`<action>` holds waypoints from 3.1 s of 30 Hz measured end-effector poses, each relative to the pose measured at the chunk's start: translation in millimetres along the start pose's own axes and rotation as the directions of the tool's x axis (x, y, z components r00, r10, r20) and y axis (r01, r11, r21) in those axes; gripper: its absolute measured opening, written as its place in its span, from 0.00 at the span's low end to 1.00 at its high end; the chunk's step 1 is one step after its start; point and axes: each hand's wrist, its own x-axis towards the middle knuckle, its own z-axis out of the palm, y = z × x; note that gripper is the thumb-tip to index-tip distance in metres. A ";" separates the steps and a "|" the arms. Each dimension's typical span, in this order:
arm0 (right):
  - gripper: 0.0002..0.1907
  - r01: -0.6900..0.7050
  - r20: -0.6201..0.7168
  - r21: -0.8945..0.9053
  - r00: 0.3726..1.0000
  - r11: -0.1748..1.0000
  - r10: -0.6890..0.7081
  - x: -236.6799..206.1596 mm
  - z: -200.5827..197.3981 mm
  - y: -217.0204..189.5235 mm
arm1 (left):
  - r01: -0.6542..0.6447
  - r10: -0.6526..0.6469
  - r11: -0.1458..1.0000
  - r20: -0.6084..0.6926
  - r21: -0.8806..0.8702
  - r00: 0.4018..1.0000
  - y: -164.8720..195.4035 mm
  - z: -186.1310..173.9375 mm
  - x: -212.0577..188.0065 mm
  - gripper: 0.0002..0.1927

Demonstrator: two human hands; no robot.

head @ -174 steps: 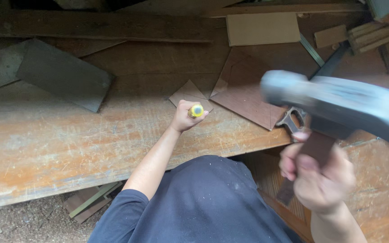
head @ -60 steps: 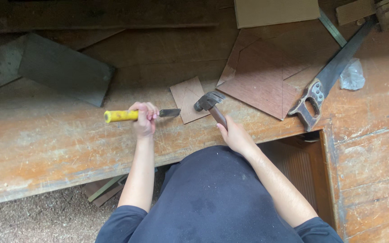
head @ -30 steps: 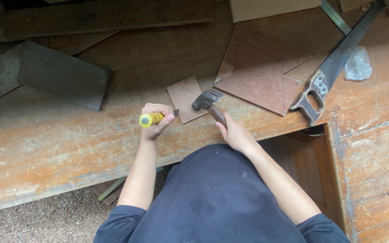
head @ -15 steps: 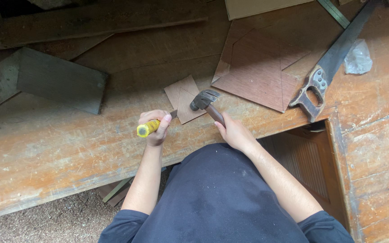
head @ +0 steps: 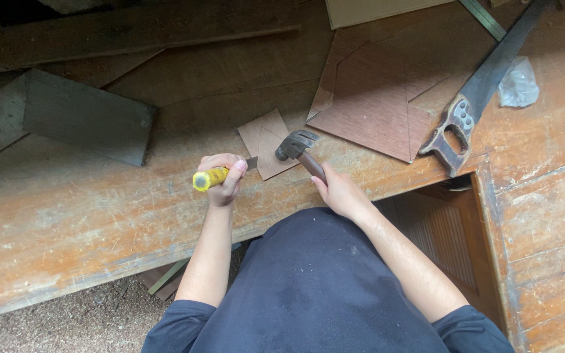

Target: The person holds a chisel against a small piece of wood on the workbench and strikes it with a claw hammer, repeatedly repositioning the chisel to carve the wood piece.

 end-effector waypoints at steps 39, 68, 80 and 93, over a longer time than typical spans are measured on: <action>0.18 0.036 -0.090 0.023 0.995 0.999 -0.033 -1.1 1.1 -9.7 | 0.026 -0.044 0.963 -0.061 -0.270 0.997 -1.9 -15.5 10.2 0.13; 0.18 0.052 -0.073 0.015 0.996 0.999 -0.050 0.3 0.9 -10.3 | -0.100 0.124 0.899 -0.028 0.426 0.992 1.5 20.4 6.3 0.12; 0.16 0.196 -0.227 0.081 0.958 0.977 -0.173 -14.6 -22.7 -15.7 | -0.022 0.071 0.933 -0.124 0.359 0.990 7.6 18.0 25.3 0.14; 0.07 0.722 -0.512 0.035 0.607 0.691 -0.608 -137.3 -108.4 -77.3 | -0.033 0.087 0.913 -0.115 0.407 0.990 8.2 18.7 29.4 0.13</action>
